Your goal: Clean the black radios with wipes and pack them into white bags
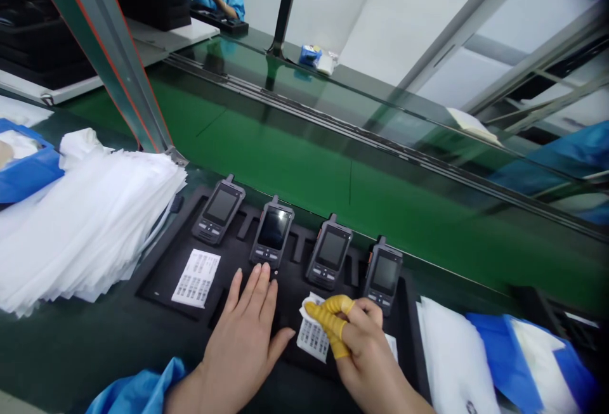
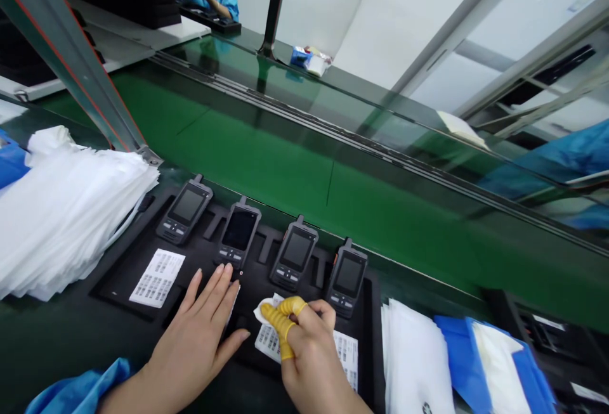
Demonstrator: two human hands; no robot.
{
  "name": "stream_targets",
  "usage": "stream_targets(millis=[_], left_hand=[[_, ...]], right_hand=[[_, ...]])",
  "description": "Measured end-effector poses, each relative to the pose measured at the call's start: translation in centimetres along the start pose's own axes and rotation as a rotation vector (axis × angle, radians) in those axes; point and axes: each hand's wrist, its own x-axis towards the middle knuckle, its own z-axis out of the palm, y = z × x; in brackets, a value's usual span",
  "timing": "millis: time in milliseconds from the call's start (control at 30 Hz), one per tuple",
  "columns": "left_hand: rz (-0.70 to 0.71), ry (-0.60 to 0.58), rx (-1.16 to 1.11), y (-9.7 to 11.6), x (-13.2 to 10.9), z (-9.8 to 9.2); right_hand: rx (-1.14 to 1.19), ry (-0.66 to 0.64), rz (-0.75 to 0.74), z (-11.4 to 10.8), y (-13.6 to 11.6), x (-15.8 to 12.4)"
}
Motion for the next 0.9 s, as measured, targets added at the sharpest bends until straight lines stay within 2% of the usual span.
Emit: stream_targets(millis=[300,433,533,700,900], left_hand=[[-0.009,-0.007,-0.021,-0.1,-0.2,-0.2],[-0.023,0.009,-0.018,-0.1,-0.2,-0.2],[-0.021,0.014,-0.012,-0.1,-0.2,-0.2],[-0.009,0.039,-0.013,-0.1,-0.1,-0.4],[-0.003,0.042,0.011,-0.2,0.0,-0.4]], right_hand=[[-0.008,0.002,-0.088,1.7,-0.2,-3.7],[-0.020,0.099,0.023,3.4,-0.7,-4.9],[-0.029,0.149,0.063,4.0,-0.8,-5.2],[-0.055,0.153,-0.053,3.9,-0.3,-5.2],[-0.038,0.177,-0.012,4.0,-0.5,-5.2]])
